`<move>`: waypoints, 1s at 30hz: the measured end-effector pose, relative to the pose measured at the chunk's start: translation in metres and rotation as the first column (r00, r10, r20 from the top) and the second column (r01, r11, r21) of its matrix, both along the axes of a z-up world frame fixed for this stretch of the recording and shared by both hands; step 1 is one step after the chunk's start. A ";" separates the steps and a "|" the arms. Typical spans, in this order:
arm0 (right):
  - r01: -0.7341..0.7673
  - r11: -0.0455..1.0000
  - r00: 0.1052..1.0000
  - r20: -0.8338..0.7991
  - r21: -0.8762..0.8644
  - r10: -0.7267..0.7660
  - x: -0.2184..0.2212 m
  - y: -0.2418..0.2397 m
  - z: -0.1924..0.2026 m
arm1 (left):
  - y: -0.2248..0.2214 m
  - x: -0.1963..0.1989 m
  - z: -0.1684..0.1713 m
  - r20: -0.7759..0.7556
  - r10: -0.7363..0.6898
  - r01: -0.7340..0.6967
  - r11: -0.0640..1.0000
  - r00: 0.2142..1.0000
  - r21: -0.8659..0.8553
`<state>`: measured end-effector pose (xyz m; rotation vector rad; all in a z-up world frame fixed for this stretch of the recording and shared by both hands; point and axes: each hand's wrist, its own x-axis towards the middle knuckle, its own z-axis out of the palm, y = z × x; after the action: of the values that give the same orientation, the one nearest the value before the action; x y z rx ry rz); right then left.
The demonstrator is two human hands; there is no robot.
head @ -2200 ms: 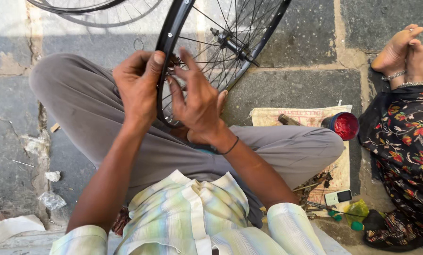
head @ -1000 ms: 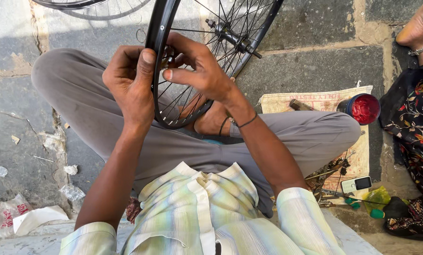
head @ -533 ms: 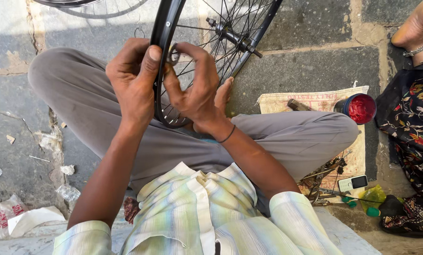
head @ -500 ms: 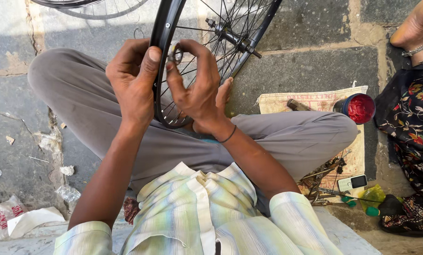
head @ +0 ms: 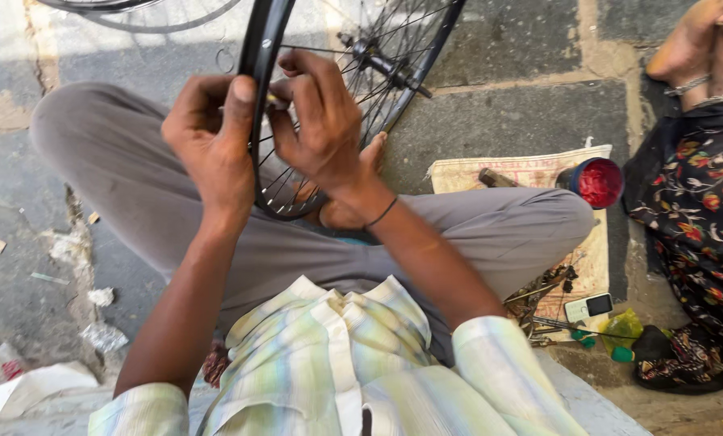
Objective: The person sits on the ground and manipulates a bicycle wheel rim, adjusting the components near the hub and spokes by hand.
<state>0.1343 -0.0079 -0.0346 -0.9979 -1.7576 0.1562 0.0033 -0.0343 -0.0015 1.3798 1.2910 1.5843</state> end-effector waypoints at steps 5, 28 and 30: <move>0.094 0.995 0.955 -0.283 0.014 -0.086 -0.027 -0.042 -0.003 | 0.005 -0.006 0.022 -0.011 -0.208 0.208 0.978 0.978 -0.016; -0.556 0.731 0.829 -0.323 -0.397 0.456 0.040 -0.008 0.033 | -0.005 -0.013 -0.009 0.054 -0.135 0.138 0.989 0.989 -0.061; -0.486 0.805 0.873 -0.222 -0.340 0.433 0.042 -0.008 0.032 | -0.005 -0.012 -0.009 0.122 -0.149 0.156 0.986 0.981 -0.054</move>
<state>0.1758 -0.0160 -0.0026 -0.7832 -1.8534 0.8967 -0.0082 -0.0392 -0.0108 1.2943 1.1283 1.4855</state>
